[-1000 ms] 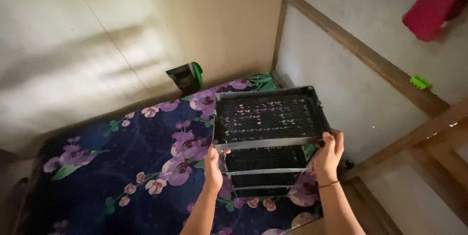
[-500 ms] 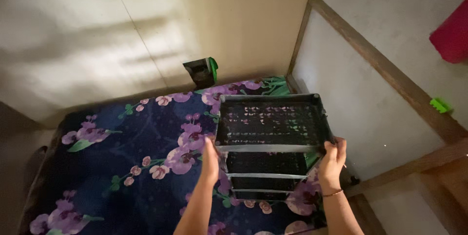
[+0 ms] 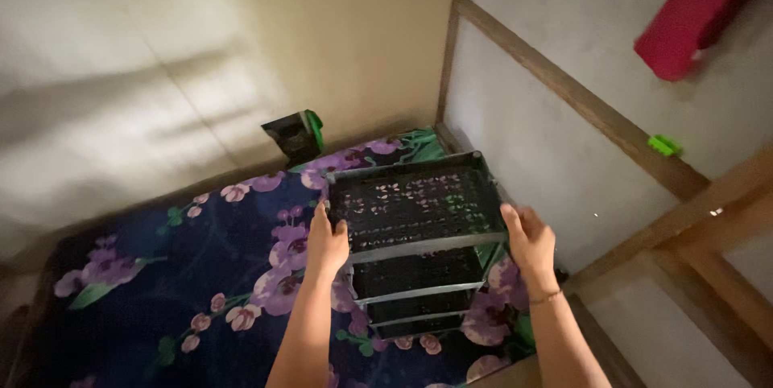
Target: The person assembles black plastic trays by inserting metal rods into the corners. They handle the trays and rods by hand, repeatedly inserting and adjusting the rods to secure the structure.
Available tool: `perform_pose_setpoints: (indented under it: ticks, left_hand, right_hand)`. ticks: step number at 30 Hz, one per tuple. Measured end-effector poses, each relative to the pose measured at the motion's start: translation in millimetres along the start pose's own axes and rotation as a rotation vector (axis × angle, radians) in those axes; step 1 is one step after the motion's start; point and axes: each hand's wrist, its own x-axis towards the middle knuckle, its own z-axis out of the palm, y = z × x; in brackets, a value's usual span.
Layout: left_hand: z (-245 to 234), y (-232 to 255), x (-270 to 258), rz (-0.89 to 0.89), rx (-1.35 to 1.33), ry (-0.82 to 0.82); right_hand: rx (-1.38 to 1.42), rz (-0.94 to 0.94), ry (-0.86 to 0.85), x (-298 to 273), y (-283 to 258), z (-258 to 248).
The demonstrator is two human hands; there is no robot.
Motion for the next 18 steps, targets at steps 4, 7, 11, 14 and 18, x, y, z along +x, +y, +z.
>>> perform_pose_setpoints:
  ticks: [4, 7, 11, 14, 18]
  left_hand:
    - [11.5, -20.5, 3.5, 0.231, 0.023, 0.134]
    - [13.8, -22.9, 2.0, 0.319, -0.005, 0.215]
    - [23.0, -26.2, -0.8, 0.093, -0.405, 0.207]
    - [34.7, -30.0, 8.0, -0.018, -0.743, 0.229]
    - [37.9, -31.6, 3.9, -0.065, -0.903, 0.148]
  right_hand:
    - [-0.023, -0.377, 0.114, 32.2, -18.3, 0.3]
    - [-0.098, -0.379, 0.017, 55.9, -43.3, 5.7]
    - [-0.312, -0.536, 0.084, 57.2, -83.7, 14.4]
    - [-0.251, -0.697, 0.047, 32.6, -119.4, 31.4]
    - [-0.120, -0.981, -0.214, -18.0, -168.6, 87.2]
